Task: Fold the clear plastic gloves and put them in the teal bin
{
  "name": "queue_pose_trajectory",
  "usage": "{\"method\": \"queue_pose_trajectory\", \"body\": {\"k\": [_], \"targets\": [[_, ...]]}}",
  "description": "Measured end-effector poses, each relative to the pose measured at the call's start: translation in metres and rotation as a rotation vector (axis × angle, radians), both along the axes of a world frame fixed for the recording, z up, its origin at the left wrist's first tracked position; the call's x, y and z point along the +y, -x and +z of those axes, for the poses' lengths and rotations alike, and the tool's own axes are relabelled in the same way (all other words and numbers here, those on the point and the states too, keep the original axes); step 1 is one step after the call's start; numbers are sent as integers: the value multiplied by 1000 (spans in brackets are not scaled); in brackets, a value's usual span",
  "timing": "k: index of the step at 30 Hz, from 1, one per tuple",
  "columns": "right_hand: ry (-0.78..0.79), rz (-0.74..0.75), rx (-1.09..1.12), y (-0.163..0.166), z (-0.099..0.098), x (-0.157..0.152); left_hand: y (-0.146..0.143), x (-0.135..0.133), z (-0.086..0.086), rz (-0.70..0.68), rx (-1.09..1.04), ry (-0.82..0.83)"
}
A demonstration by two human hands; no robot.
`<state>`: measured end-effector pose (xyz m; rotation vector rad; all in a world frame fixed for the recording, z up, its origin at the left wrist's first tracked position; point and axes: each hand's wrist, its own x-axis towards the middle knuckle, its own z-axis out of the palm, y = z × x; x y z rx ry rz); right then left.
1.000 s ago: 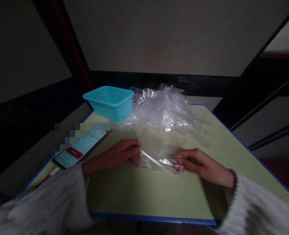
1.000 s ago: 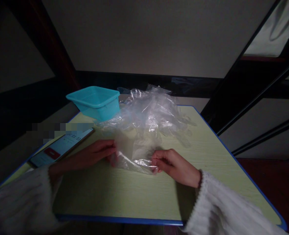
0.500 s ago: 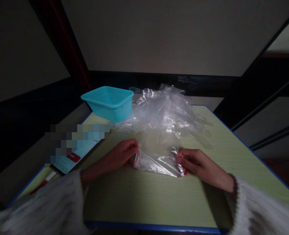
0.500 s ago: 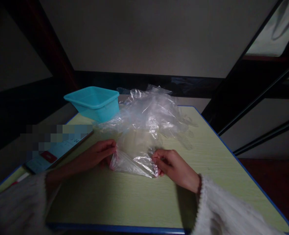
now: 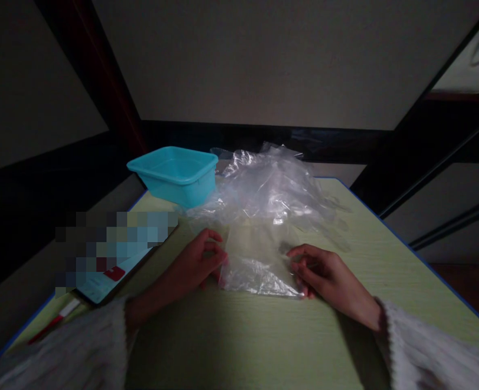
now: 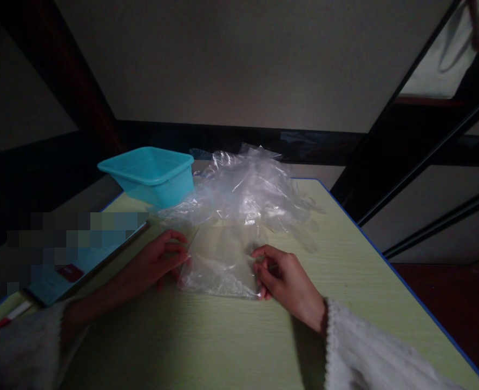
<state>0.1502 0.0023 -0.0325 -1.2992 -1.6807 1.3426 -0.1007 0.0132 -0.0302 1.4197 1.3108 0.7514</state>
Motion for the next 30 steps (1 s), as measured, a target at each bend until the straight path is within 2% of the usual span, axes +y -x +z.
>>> {"method": "queue_pose_trajectory", "body": {"k": [4, 9, 14, 22, 30], "targets": [[-20, -36, 39, 1, 0, -2, 2, -4, -1, 39, -7, -20], [-15, -67, 83, 1, -1, -3, 2, -12, 4, 26, -53, -79], [0, -82, 92, 1, -3, -3, 1, -18, 9, 59, -3, -32], [84, -89, 160, 3, 2, -5, 4, -18, 1, 0, -22, -39], [134, -63, 164, 2, 4, -6, 3, -16, 2, -3, -17, -28]]}}
